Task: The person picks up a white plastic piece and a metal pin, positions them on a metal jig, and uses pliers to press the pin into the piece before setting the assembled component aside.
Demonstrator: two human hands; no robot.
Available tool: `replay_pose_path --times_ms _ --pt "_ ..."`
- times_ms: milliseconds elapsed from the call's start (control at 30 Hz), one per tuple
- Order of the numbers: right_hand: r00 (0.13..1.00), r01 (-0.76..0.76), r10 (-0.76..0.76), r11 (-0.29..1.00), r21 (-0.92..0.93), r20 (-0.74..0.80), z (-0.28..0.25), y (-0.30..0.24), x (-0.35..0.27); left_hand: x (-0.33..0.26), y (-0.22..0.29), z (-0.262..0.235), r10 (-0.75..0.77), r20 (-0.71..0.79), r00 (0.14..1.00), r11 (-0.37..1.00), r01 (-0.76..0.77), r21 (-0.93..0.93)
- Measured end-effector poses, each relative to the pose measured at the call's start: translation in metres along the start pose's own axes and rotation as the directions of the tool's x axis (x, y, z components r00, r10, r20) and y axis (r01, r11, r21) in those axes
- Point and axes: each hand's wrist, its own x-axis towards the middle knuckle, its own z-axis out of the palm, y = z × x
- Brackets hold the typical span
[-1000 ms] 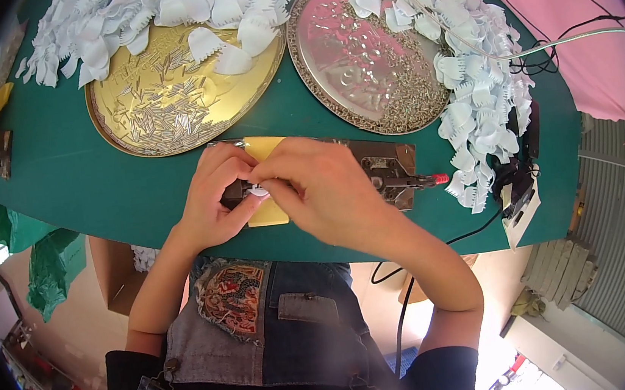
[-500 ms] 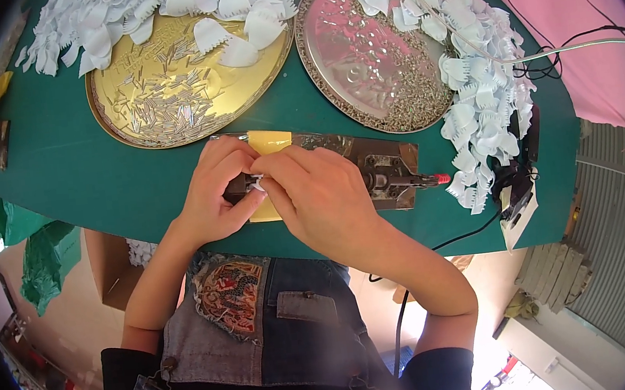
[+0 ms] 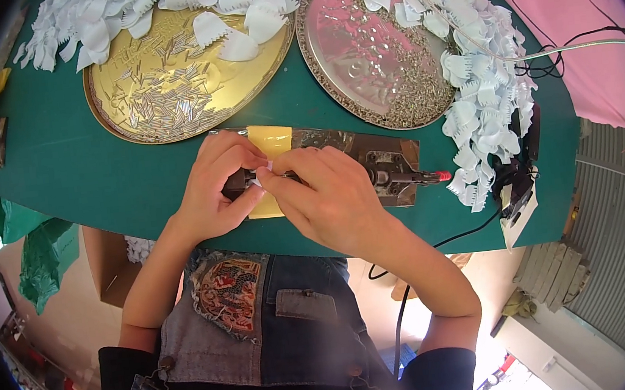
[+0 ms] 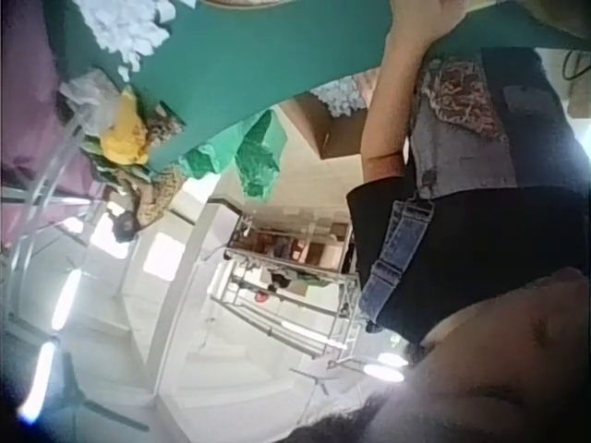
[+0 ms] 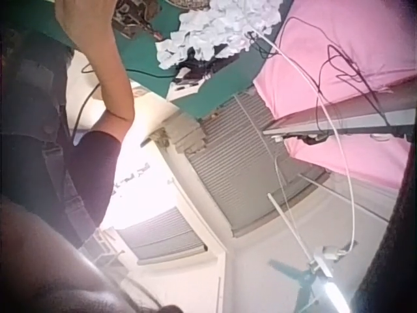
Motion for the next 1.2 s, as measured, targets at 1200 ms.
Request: replay_pose_path --times_ms 1200 --pt "0.977 0.200 -0.202 0.979 0.045 0.062 0.000 0.024 0.003 0.002 -0.002 0.000 0.027 0.012 1.000 0.999 -0.027 0.028"
